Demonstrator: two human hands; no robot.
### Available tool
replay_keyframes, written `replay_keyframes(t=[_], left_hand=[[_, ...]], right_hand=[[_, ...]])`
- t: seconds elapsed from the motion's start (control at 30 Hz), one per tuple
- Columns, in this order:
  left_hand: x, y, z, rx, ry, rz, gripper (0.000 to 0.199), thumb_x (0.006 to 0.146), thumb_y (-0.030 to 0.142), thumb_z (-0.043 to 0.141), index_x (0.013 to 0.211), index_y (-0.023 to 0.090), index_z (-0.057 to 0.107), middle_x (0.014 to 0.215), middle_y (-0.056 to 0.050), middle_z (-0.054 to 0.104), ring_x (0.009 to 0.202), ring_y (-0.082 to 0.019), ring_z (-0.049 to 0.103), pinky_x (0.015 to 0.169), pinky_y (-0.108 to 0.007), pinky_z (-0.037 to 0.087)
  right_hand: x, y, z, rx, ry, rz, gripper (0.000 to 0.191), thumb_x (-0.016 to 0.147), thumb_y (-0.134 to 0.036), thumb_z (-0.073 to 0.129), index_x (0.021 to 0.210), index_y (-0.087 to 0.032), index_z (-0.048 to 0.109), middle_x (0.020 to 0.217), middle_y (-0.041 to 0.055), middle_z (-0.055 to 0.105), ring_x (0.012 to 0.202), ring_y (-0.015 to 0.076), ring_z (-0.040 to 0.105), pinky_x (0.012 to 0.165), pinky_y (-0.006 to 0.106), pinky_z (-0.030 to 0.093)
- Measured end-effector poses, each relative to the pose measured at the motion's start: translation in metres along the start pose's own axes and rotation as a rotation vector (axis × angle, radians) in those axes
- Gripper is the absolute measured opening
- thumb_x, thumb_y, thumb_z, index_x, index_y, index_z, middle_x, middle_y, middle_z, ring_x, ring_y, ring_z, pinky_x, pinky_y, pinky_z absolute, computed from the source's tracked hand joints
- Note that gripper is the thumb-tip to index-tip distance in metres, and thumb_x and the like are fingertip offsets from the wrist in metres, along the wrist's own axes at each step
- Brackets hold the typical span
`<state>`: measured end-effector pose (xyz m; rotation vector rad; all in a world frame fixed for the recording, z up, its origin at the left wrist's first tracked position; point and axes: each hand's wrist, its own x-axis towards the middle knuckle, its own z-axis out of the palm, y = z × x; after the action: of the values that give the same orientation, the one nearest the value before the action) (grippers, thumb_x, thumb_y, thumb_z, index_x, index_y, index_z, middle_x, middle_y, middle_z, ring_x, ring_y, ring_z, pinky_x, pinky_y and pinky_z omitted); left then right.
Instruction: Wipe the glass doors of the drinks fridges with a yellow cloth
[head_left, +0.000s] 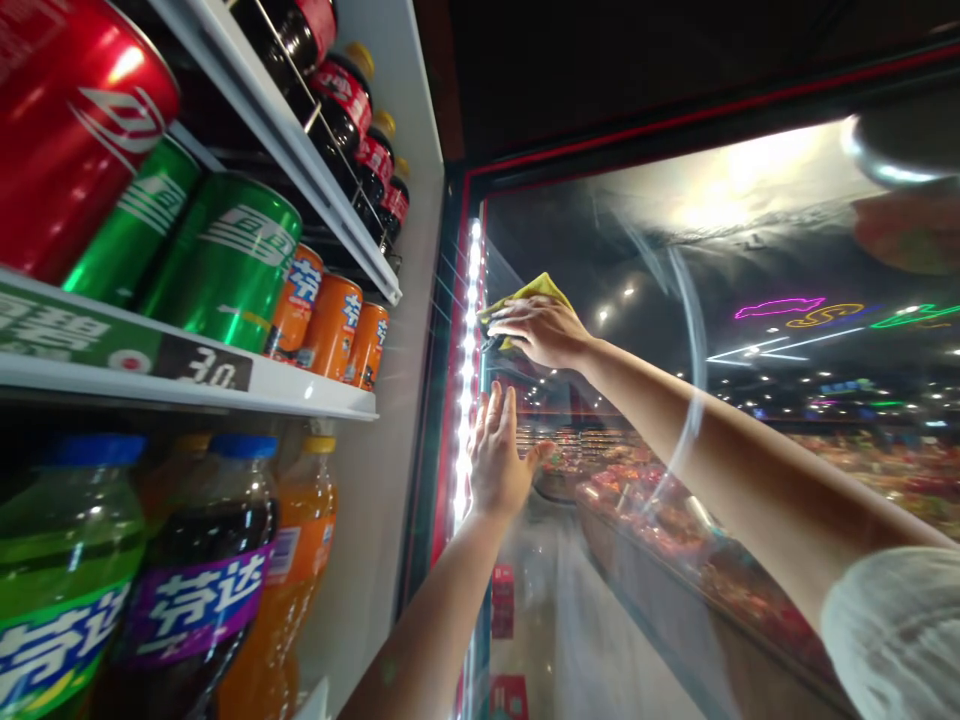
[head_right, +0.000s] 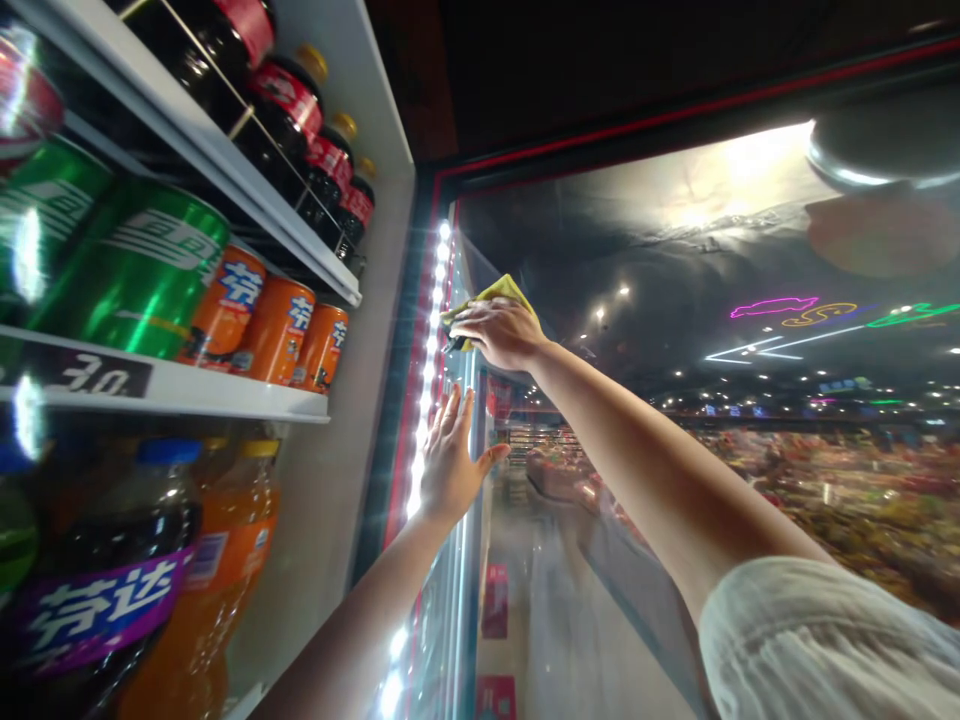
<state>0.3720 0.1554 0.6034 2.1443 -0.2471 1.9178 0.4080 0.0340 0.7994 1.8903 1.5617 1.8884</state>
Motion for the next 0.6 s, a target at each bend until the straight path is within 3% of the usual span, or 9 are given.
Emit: replay_keyframes(t=[0.17,0.3,0.43,0.6], left_hand=[[-0.002,-0.003,0.003,-0.018,0.02,-0.001,0.092,0.089,0.047,0.073,0.162,0.024,0.023,0.167,-0.017,0.033,0.154,-0.037,0.03,0.12,-0.061,0.038],[-0.004,-0.002,0.009,-0.055,0.071,-0.024,0.094,0.087,0.045,0.075,0.162,0.021,0.022,0.166,-0.021,0.033,0.154,-0.037,0.03,0.123,-0.06,0.035],[-0.014,0.0,0.007,-0.088,0.081,-0.06,0.092,0.087,0.043,0.075,0.161,0.024,0.023,0.166,-0.019,0.034,0.156,-0.037,0.026,0.124,-0.06,0.032],[-0.032,-0.007,-0.006,-0.102,0.056,0.01,0.08,0.093,0.036,0.067,0.16,0.024,0.026,0.167,-0.017,0.033,0.157,-0.033,0.025,0.124,-0.057,0.034]], right_hand=[[0.029,-0.009,0.017,-0.025,0.133,0.273,0.042,0.099,-0.018,0.05,0.133,-0.037,0.067,0.149,-0.0021,0.06,0.144,0.0273,0.047,0.122,0.057,0.03],[0.0,-0.031,0.022,0.023,0.063,0.11,0.039,0.1,-0.022,0.053,0.131,-0.04,0.067,0.149,-0.006,0.06,0.145,0.0244,0.046,0.124,0.055,0.028],[-0.034,-0.021,0.001,0.082,-0.06,-0.103,0.038,0.097,-0.022,0.059,0.128,-0.041,0.07,0.143,-0.0065,0.065,0.143,0.0214,0.05,0.121,0.048,0.034],[-0.017,-0.018,0.001,0.013,0.033,0.157,0.039,0.098,-0.021,0.054,0.13,-0.037,0.069,0.149,-0.0016,0.06,0.145,0.0268,0.046,0.12,0.056,0.033]])
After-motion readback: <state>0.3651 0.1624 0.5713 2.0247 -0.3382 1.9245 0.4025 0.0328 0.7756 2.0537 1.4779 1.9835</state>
